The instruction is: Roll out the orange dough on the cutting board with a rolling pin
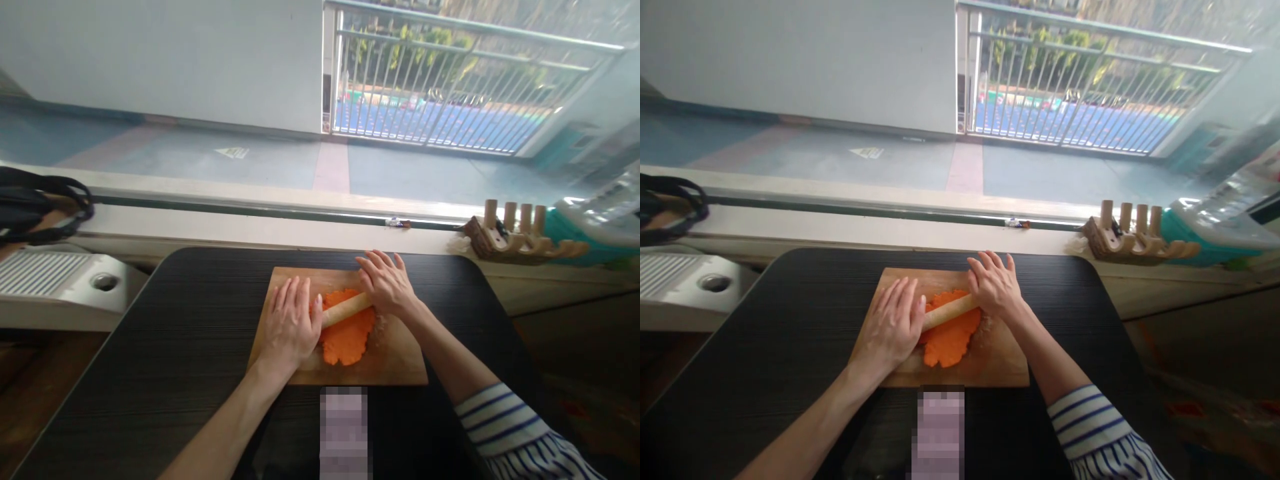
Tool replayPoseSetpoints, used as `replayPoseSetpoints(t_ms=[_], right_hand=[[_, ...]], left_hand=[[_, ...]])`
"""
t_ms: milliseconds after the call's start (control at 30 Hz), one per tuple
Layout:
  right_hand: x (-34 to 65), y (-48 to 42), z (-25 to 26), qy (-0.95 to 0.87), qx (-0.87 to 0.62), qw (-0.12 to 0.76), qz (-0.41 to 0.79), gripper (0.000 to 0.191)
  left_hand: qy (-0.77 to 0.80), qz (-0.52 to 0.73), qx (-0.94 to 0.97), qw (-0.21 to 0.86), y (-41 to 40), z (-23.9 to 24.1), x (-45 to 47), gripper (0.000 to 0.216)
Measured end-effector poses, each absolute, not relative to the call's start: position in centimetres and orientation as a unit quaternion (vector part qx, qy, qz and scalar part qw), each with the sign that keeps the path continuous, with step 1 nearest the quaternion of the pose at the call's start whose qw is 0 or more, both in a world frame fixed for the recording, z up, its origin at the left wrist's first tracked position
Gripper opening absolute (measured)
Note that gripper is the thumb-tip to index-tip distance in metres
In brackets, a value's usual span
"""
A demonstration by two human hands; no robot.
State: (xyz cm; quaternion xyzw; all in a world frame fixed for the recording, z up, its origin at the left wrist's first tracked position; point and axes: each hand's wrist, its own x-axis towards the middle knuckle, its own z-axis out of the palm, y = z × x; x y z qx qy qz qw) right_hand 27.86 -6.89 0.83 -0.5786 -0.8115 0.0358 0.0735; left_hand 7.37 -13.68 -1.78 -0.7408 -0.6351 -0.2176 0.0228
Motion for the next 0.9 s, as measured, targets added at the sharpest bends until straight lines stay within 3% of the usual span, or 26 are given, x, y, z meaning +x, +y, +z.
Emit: replayPoseSetpoints(t_ms=[333,633,900], right_hand=[[26.4,-4.0,1.4,-0.809,-0.582,0.034,0.072,0.043],[28.3,-8.0,0.4,-0.795,-0.602,0.062,0.026,0.044],[26.5,-3.6,1.0,-0.813,-0.578,0.032,0.069,0.044]], left_hand=[[-0.635,-0.239,-0.734,0.039,-12.9,-1.3,7.0,0.044],[-0.617,-0.228,-0.752,0.025,-14.2,-1.6,7.4,0.046],[-0.631,-0.252,-0.734,0.005,-13.3,-1.4,7.2,0.045]])
